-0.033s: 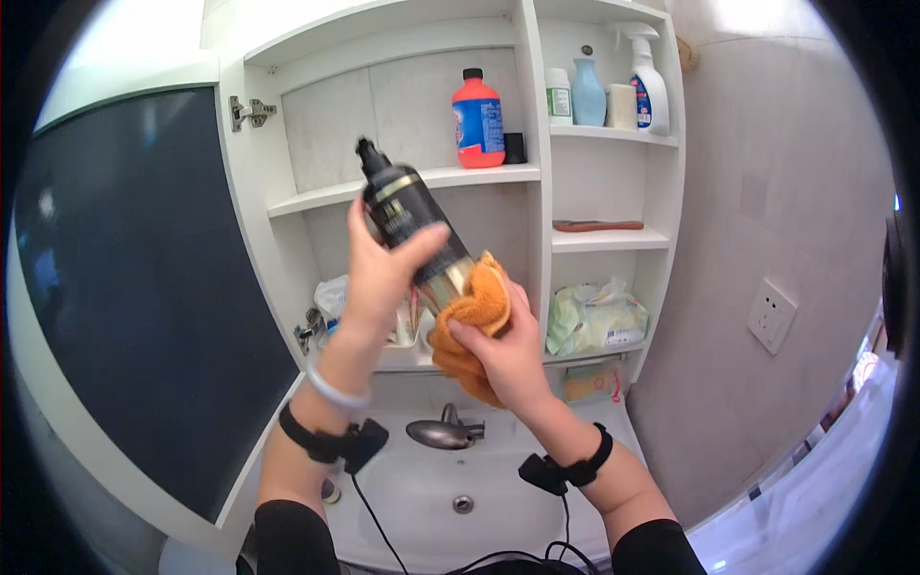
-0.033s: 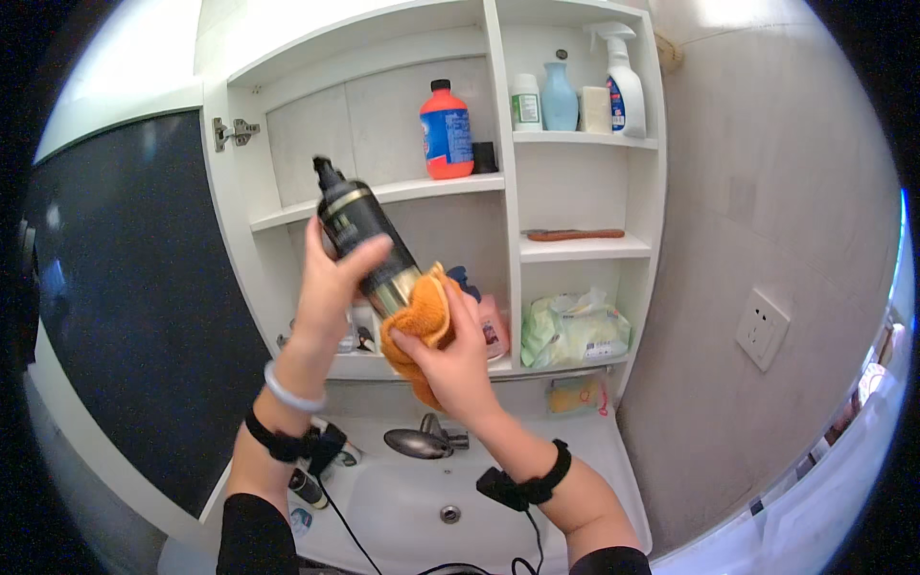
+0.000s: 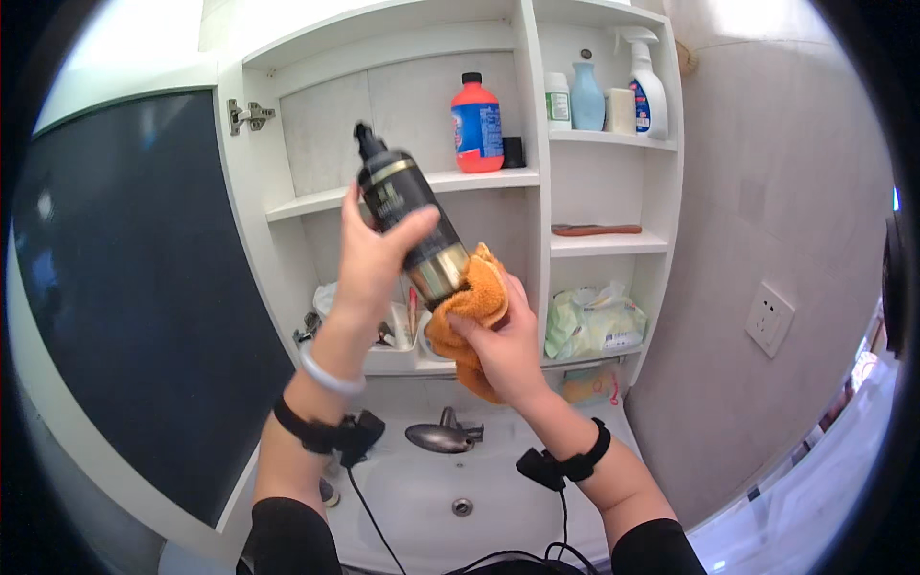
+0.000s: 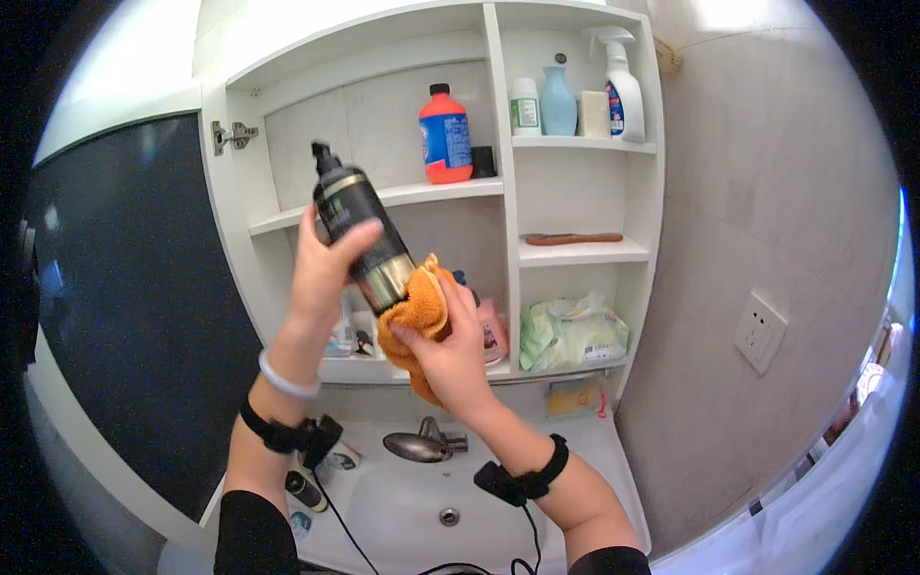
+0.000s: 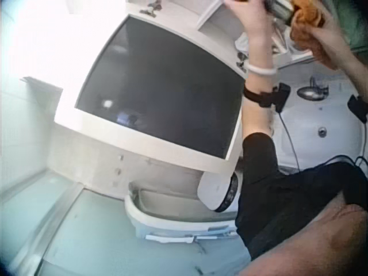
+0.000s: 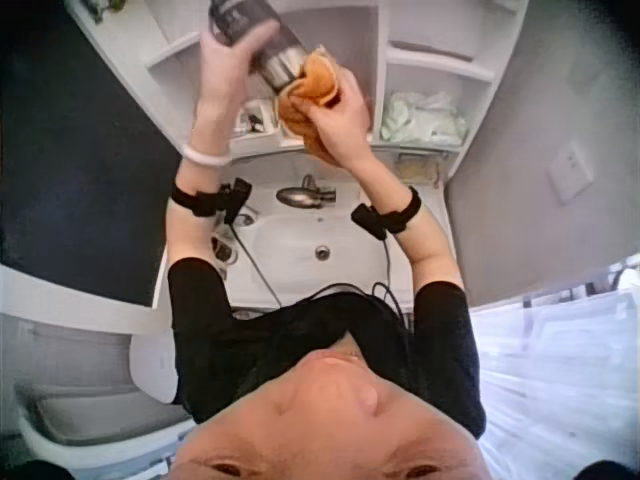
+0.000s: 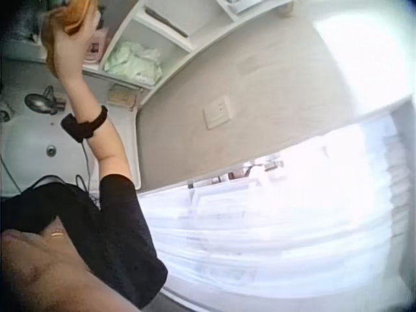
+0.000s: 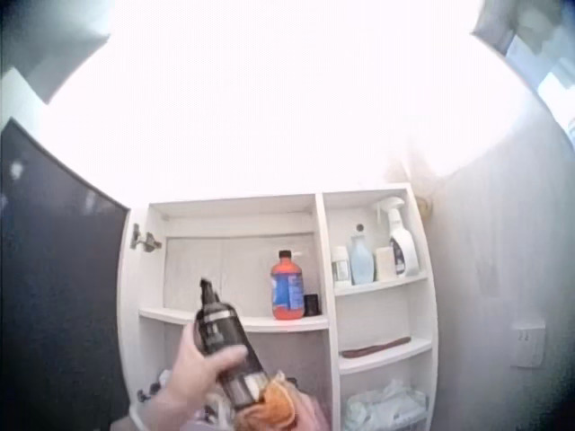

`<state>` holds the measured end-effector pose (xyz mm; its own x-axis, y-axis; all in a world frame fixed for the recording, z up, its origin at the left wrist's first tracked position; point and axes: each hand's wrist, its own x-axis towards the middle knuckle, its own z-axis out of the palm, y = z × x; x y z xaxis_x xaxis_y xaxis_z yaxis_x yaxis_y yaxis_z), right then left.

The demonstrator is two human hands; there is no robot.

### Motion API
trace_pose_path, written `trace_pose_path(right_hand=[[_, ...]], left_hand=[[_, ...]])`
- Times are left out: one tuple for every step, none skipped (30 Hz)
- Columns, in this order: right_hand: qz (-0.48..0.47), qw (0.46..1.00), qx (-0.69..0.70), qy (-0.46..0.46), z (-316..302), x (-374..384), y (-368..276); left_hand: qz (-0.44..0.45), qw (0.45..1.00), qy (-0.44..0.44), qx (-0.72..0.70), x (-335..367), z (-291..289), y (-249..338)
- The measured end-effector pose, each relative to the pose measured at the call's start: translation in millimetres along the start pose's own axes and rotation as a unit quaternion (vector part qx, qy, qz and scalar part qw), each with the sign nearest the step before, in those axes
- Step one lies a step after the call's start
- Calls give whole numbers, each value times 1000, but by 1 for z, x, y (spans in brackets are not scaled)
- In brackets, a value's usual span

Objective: The person rinses a cloth in a sink, wipes a shelf and a mirror, and wipes down several bottles before placing them back on the shelf.

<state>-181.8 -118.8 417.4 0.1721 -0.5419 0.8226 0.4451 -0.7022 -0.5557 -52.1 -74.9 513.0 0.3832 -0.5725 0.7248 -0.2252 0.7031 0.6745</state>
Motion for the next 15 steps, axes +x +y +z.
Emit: trace_pose_path(right_hand=[[-5,1000,-5,2,-3,5,1],[16,1000,-24,6,-11,10,4],[35,999,-36,8,-16,15,4],[19,999,-49,12,-26,9,6],[31,998,-57,6,-32,0,7],[44,997,-64,-1,-39,-10,10],[68,995,-73,-4,-47,-18,7],[95,992,-85,-4,-57,-28,6],[144,988,-64,3,-69,-38,7],[165,984,-71,10,-80,-45,4],[188,979,-76,18,-91,-51,2],[187,979,-79,19,-101,-57,0],[209,975,-70,31,-110,-62,-2],[234,969,-59,44,-116,-68,-5],[235,969,-58,44,-119,-71,-9]], left_hand=[[9,1000,13,-14,14,3,6],[47,999,21,0,33,4,2],[89,995,33,19,53,3,1],[136,988,46,62,72,4,-2],[182,975,61,112,91,0,-4],[195,964,82,159,109,-5,-5],[211,960,79,165,127,-8,-6],[200,964,58,163,146,-9,-11],[187,969,38,157,160,-6,-18],[167,967,38,189,172,-3,-27],[165,969,40,177,182,3,-39],[129,978,16,162,185,8,-40],[94,985,-7,148,187,11,-39],[92,985,-8,147,188,13,-41],[66,988,-22,140,190,14,-42]])
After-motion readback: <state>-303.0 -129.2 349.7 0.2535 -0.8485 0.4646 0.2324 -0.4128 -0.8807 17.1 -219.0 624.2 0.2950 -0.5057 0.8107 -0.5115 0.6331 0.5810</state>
